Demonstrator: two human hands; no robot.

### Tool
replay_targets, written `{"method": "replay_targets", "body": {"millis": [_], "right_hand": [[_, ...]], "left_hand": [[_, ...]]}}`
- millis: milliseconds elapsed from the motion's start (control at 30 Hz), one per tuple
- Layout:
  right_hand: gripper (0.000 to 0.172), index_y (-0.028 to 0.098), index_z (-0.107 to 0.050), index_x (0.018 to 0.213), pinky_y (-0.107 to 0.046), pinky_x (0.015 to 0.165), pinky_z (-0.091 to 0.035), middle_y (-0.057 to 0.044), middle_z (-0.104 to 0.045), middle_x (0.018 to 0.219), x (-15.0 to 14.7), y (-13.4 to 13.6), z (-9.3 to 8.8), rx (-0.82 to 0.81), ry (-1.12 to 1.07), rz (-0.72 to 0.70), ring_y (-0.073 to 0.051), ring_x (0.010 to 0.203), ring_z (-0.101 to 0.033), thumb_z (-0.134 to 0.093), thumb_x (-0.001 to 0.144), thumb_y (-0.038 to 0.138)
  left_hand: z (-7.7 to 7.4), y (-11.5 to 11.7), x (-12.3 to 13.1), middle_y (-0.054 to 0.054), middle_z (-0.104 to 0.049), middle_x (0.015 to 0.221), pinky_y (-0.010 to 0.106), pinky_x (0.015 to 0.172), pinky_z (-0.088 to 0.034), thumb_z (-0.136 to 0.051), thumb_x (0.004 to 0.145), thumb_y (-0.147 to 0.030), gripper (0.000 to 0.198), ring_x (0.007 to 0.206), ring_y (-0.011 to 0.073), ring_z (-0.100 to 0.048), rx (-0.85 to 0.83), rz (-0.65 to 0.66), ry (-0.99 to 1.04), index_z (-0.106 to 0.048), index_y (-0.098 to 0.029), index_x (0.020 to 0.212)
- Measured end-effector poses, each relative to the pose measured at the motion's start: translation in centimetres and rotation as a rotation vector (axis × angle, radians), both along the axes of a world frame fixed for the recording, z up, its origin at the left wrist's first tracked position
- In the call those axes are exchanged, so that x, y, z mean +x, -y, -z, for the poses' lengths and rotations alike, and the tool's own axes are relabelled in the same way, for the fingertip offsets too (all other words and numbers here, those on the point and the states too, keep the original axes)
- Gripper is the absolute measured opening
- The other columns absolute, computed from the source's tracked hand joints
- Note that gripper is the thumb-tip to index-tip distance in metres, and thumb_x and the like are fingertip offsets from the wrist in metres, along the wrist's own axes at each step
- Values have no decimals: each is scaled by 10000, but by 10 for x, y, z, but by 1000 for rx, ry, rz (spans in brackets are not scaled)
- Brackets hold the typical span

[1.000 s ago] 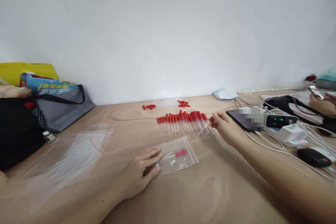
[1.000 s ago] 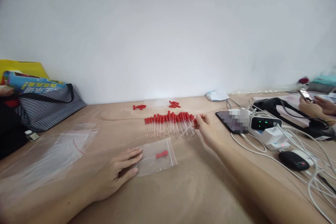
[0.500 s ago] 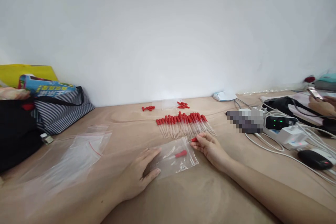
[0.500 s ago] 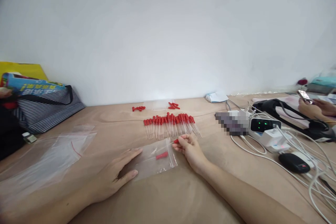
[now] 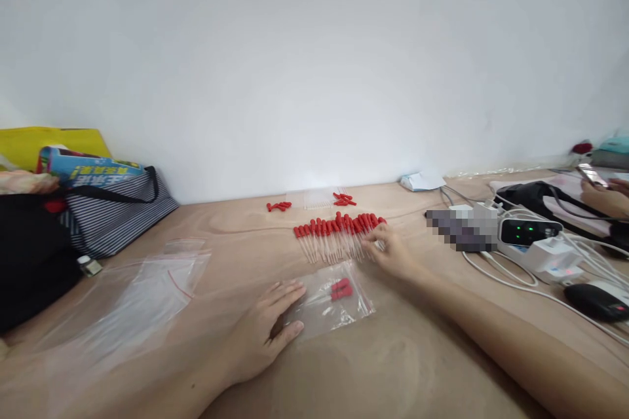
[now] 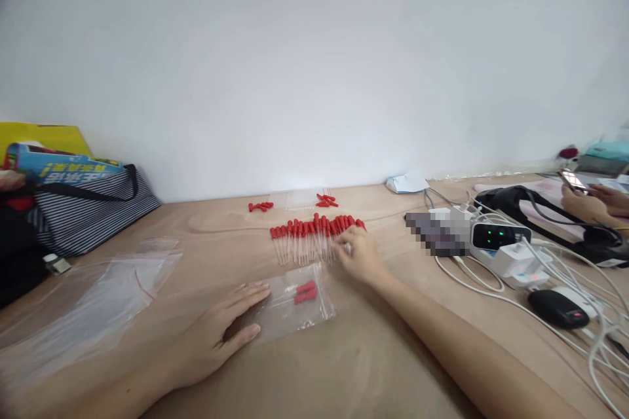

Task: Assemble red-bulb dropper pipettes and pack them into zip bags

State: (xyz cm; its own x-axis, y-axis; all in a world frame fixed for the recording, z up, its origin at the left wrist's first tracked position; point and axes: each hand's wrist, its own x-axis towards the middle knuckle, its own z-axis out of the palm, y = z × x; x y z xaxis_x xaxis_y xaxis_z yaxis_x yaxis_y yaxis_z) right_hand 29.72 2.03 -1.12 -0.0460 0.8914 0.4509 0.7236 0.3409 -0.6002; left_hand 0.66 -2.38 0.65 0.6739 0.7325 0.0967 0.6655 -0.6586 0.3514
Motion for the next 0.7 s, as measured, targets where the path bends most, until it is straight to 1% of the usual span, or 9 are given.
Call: {"method": "replay_targets", "body": {"millis": [33,100,200,267,367,433,500,600,700], "right_hand": [[178,189,-641,727,-306,722,-370,-52,-558,743,7,-11,-2,11,47,125,-188,774,-503,-497,749,291],[223,173,-648,831,-313,735,-362,-73,-559,762,18,-34,-4,0,150,301,-201,792,-502,-486,752,304],[323,177,-630,976,-313,769,-351,-85,-555,822,23,-61,0,-22,198,382,-204,834,-503,-478,758,362],[318,195,-643,958,-311,781,-347,-82,-545,850,22,-72,4,-34,188,390,-203,854,-500,-490,746,377],[231,204,-677,804,-312,784,-344,-72,-528,834,20,-80,6,-29,101,390,-204,861,-491,-526,711,353],[168,193,-664,692,-317,784,-343,-67,-522,816,21,-81,4,-11,-48,363,-208,856,-484,-567,665,327],[140,183,-624,630,-314,760,-353,-58,-530,789,22,-81,-1,-6,-214,314,-202,825,-490,-583,636,316],[210,181,-553,647,-281,635,-387,-27,-549,695,25,-74,-12,-34,-353,244,-155,668,-509,-495,702,375],[302,188,-493,672,-245,516,-371,5,-547,609,25,-56,-22,-50,-475,163,-108,509,-469,-398,760,460]], "left_hand": [[-1,0,0,32,-441,1285,445,999,-293,-424,828,-366,419,1185,223,-387,0,0,-9,-429,-248,1230],[-2,0,1,28,-444,1283,442,1001,-291,-423,829,-364,406,1188,217,-384,7,3,-13,-442,-253,1219],[-1,0,1,28,-448,1280,440,1003,-288,-426,829,-363,401,1187,213,-386,11,5,-10,-448,-254,1215],[-1,0,1,32,-446,1281,437,1005,-285,-427,829,-364,402,1186,212,-388,7,2,-10,-452,-248,1213],[-1,0,1,32,-439,1286,431,1008,-281,-424,831,-360,404,1189,207,-384,10,7,-18,-447,-246,1218],[-1,0,1,26,-437,1288,431,1007,-283,-421,833,-357,402,1191,206,-381,13,14,-19,-442,-255,1221],[-1,0,1,21,-438,1287,431,1006,-285,-422,834,-361,398,1191,208,-381,13,13,-9,-444,-265,1219],[0,0,0,22,-440,1285,436,1006,-282,-428,830,-365,400,1191,214,-381,6,8,4,-448,-263,1216],[1,-1,0,22,-442,1285,440,1007,-277,-427,831,-358,400,1189,214,-384,12,23,0,-442,-267,1221]]}}
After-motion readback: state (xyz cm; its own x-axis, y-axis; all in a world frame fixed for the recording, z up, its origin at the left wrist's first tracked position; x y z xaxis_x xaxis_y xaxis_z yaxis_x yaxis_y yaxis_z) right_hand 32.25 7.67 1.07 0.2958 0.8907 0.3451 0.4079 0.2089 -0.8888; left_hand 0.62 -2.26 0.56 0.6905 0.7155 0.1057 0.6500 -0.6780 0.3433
